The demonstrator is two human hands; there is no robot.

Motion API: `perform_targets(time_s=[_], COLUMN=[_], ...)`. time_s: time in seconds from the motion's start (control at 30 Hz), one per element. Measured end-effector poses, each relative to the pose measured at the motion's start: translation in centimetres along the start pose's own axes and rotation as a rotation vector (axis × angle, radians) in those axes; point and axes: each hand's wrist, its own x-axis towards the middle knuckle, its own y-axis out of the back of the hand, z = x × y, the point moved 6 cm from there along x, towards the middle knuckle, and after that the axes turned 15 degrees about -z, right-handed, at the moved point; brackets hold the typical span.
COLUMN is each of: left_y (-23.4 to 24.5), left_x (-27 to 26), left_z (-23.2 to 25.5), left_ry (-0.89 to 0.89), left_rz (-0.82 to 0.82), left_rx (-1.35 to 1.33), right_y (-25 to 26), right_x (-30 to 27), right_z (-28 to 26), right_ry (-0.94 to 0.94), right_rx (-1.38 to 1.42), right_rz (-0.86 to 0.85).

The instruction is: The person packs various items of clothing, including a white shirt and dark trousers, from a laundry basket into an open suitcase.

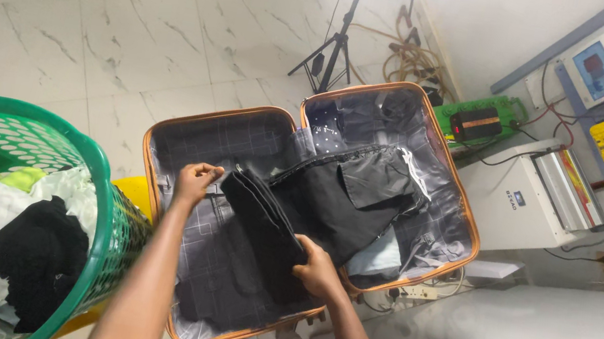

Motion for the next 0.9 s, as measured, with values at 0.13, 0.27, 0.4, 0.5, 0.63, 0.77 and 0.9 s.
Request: perform_targets(time_s=[0.13,0.27,0.4,0.5,0.63,0.77,0.9], left_y=[-7.6,-17.6,-18.7,-19.2,-18.7,-20.6,-20.5], left_x=[-3.1,-7.2,-7.5,-7.6,-6.5,-5.5,-4.5], left_z=[-4.5,-5.5,-4.7,-4.4,-3.0,-1.8,-1.2], left_ry=[0.362,0.63,0.538,0.529,0.531,0.638,0.678], left_rz=[0.175,-0.081,0.035,-0.029,0.097,0.155,0.253], left_rx=[-0.5,-0.648,-0.661,-0.657,-0.008,0.061,-0.013], right_y=[-0.3,-2.1,-1.5,-0.6,-1.9,-2.9,-3.2], right_x=[-0.7,-0.9,-2.2,-2.7,-1.8,-1.4,-2.5], right_z=[2.1,1.9,-1.0,-0.6,0.9,1.6,0.6], right_ry=[0.107,0.002,0.173,0.193,0.123,0.024,0.051], right_rx=[-0.123,-0.37,-0.635,-0.545,-0.75,-1.069,-1.216], right_rz=[0.185,0.373,0.584,0.628,0.618,0.735,0.81])
